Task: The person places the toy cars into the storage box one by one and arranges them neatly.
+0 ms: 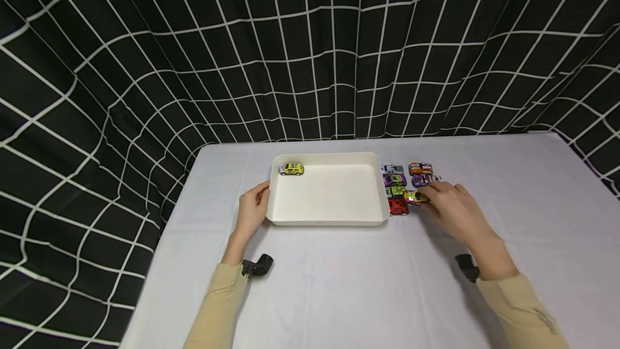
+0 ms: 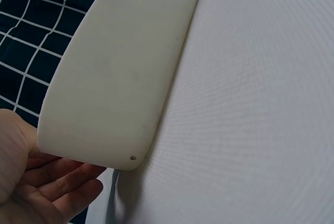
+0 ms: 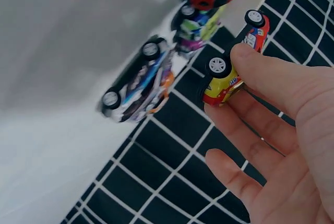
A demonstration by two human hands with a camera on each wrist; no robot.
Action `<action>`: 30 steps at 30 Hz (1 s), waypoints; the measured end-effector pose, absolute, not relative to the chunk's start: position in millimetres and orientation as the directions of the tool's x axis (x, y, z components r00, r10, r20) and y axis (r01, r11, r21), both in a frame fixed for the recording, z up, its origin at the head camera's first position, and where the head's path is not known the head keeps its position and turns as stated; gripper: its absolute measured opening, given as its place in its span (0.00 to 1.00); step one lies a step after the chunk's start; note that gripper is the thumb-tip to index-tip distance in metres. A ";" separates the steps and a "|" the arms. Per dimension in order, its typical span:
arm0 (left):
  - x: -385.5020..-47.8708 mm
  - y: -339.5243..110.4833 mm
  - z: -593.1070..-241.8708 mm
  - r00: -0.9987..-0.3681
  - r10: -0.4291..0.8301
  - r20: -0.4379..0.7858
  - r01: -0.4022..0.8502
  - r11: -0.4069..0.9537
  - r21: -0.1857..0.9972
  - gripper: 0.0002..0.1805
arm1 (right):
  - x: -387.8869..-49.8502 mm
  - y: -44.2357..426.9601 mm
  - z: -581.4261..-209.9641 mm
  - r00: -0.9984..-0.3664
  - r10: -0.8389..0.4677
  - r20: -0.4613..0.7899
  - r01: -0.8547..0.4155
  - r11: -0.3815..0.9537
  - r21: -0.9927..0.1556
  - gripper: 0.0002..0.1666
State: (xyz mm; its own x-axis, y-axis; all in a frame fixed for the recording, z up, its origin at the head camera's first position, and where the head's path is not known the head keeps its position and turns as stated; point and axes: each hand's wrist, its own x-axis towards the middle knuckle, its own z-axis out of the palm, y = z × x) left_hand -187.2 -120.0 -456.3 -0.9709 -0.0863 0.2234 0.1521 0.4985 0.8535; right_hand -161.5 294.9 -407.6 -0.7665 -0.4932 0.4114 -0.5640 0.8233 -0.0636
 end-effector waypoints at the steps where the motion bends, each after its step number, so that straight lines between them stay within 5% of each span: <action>1: -187.4 -120.2 -456.3 -0.971 -0.086 0.224 0.152 0.500 0.853 0.16 | -162.6 292.5 -406.7 -0.766 -0.495 0.411 -0.566 0.822 -0.065 0.21; 30: -189.6 -120.9 -460.0 -0.974 -0.084 0.210 0.141 0.498 0.855 0.16 | -212.6 213.8 -378.5 -0.714 -0.587 0.382 -0.663 0.742 -0.100 0.17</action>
